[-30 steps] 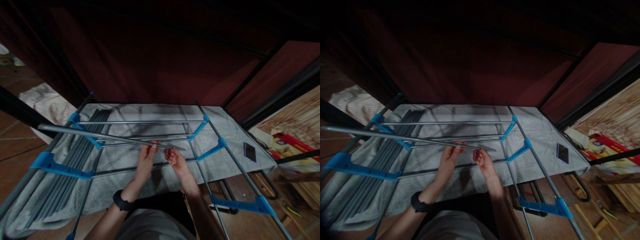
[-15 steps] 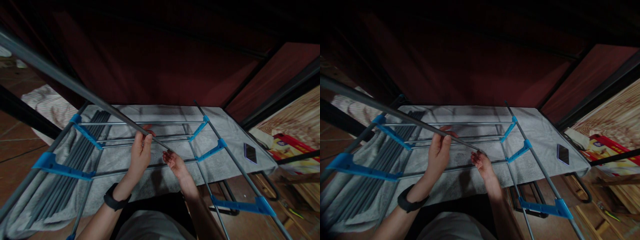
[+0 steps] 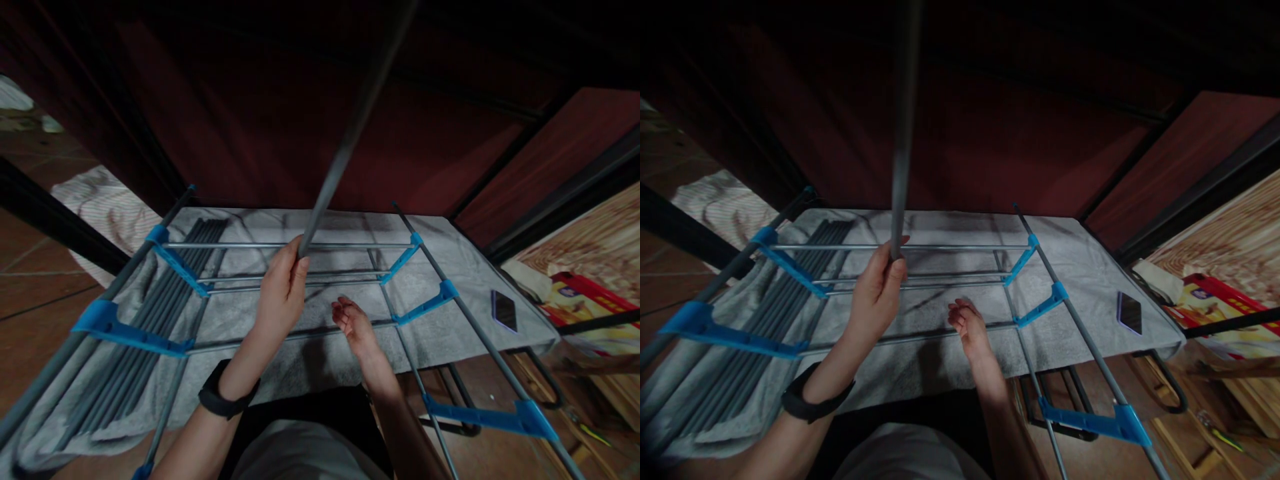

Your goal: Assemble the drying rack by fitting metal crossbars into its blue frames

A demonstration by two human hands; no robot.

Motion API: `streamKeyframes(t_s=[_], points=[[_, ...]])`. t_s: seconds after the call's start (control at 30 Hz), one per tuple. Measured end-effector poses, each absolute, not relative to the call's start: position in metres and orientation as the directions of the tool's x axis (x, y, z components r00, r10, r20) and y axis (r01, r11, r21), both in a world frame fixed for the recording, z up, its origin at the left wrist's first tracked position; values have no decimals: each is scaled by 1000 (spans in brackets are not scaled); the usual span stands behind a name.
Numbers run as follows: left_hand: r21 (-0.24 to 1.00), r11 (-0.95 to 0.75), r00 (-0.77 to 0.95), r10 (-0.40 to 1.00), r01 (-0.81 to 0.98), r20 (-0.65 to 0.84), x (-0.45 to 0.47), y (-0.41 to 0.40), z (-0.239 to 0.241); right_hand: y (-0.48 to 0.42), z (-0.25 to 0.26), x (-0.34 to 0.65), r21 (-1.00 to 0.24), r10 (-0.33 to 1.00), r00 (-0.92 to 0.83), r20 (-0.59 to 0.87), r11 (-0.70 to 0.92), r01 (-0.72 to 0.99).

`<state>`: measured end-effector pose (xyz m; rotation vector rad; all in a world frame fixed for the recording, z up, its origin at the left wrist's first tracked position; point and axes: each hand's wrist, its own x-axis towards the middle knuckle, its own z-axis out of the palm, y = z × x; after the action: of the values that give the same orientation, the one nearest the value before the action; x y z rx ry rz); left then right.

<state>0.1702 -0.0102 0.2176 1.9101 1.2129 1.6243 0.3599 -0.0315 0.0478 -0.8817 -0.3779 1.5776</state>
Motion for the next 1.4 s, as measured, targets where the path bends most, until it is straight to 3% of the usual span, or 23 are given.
streamKeyframes(t_s=[0.23,0.53,0.9,1.2,1.4], points=[[699,-550,100,813,457,574,168,-8,185,-25,53,367,-733,896,132,-425,-255,-630],[639,-494,154,846,590,511,165,-12,150,-25,55,368,-733,886,162,-435,-243,-635],[536,-436,208,877,722,433,160,-15,111,-29,73,369,-698,943,134,-305,-125,-705],[229,-381,327,914,896,242,151,-24,92,-26,67,378,-719,950,200,-239,-35,-694],[179,-369,336,922,912,191,148,-27,78,-26,55,386,-732,952,209,-223,-22,-681]])
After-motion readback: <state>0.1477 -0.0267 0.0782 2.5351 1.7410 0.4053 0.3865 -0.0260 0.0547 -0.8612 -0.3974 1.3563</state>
